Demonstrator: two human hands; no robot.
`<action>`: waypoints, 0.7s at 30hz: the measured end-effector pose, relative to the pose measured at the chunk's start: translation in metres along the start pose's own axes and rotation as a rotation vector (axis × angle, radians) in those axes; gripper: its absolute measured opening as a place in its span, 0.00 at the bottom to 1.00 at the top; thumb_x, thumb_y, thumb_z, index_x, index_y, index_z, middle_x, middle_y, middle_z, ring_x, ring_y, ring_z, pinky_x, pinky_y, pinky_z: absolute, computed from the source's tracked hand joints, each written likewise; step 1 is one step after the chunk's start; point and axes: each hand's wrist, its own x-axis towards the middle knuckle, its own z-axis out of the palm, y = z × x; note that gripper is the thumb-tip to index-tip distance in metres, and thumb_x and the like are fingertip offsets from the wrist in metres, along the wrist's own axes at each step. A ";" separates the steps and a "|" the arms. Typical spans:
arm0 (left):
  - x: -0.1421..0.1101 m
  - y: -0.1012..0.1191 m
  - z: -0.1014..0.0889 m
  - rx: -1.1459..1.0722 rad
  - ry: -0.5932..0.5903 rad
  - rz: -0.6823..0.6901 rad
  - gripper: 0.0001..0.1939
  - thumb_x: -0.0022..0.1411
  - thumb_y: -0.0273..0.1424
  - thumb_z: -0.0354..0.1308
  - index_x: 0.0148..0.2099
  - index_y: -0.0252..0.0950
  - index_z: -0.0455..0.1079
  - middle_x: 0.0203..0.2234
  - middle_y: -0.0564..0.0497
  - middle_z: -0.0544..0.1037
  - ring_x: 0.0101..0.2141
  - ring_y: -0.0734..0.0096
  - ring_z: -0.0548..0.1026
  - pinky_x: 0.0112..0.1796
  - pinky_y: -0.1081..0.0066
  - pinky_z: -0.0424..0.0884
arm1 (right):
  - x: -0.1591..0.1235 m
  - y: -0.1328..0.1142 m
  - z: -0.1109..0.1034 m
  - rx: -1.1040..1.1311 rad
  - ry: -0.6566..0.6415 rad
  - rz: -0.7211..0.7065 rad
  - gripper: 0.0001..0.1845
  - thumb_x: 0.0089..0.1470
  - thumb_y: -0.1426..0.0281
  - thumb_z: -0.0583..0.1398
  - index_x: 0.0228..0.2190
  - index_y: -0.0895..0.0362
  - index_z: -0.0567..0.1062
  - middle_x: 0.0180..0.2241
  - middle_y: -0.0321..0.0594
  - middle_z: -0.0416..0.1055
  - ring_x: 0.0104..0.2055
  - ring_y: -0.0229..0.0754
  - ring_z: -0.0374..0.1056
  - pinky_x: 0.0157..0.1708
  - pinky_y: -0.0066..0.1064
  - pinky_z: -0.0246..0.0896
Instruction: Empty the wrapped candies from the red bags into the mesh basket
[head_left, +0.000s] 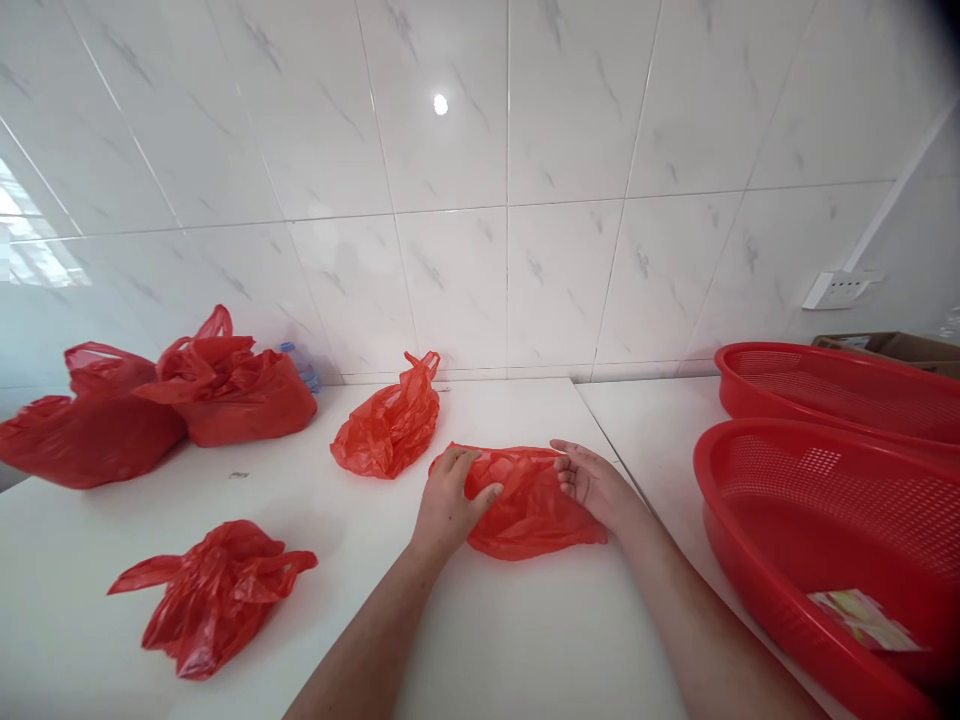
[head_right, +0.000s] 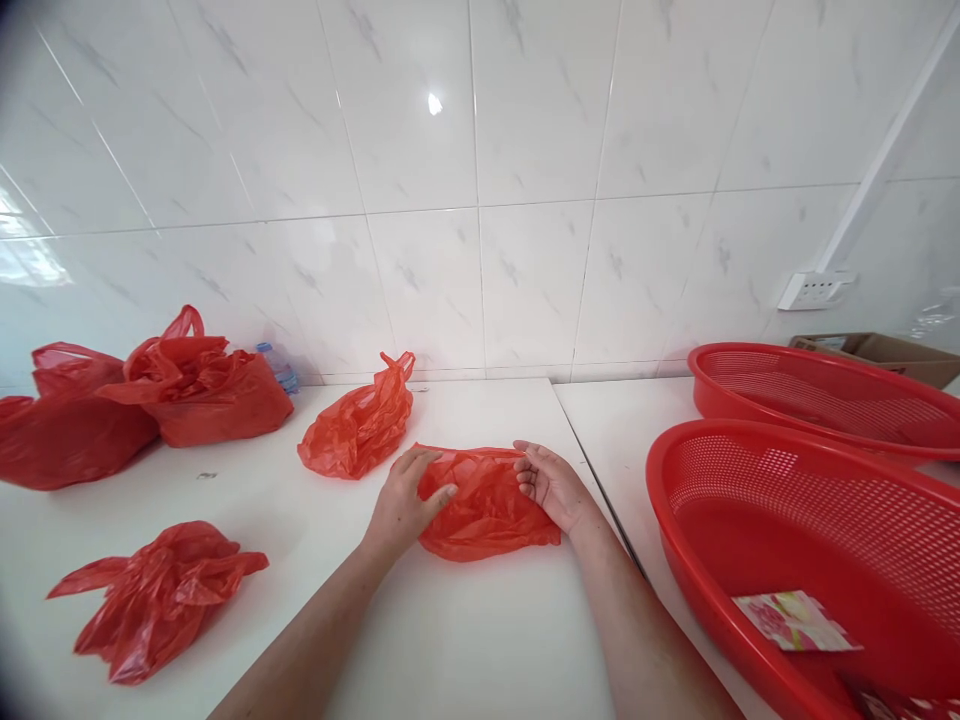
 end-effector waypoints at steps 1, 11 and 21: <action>0.001 0.001 -0.001 0.026 0.072 0.002 0.19 0.58 0.40 0.54 0.50 0.40 0.67 0.48 0.45 0.68 0.50 0.58 0.67 0.48 0.57 0.66 | -0.002 -0.002 0.001 -0.011 -0.026 -0.016 0.21 0.52 0.60 0.58 0.46 0.56 0.69 0.33 0.41 0.72 0.32 0.38 0.69 0.30 0.28 0.65; 0.003 -0.020 0.001 -0.058 0.237 -0.319 0.24 0.57 0.39 0.55 0.55 0.38 0.61 0.56 0.39 0.60 0.57 0.52 0.59 0.52 0.51 0.60 | -0.019 0.006 0.046 -1.046 -0.026 -0.337 0.23 0.47 0.59 0.61 0.47 0.50 0.73 0.55 0.40 0.62 0.58 0.48 0.54 0.57 0.42 0.50; 0.004 -0.033 0.003 -0.369 0.212 -0.502 0.27 0.57 0.44 0.54 0.56 0.40 0.60 0.51 0.43 0.69 0.50 0.59 0.68 0.49 0.60 0.64 | -0.013 0.018 0.048 -1.358 -0.192 -0.229 0.30 0.48 0.58 0.61 0.53 0.48 0.68 0.60 0.42 0.56 0.61 0.52 0.49 0.59 0.46 0.40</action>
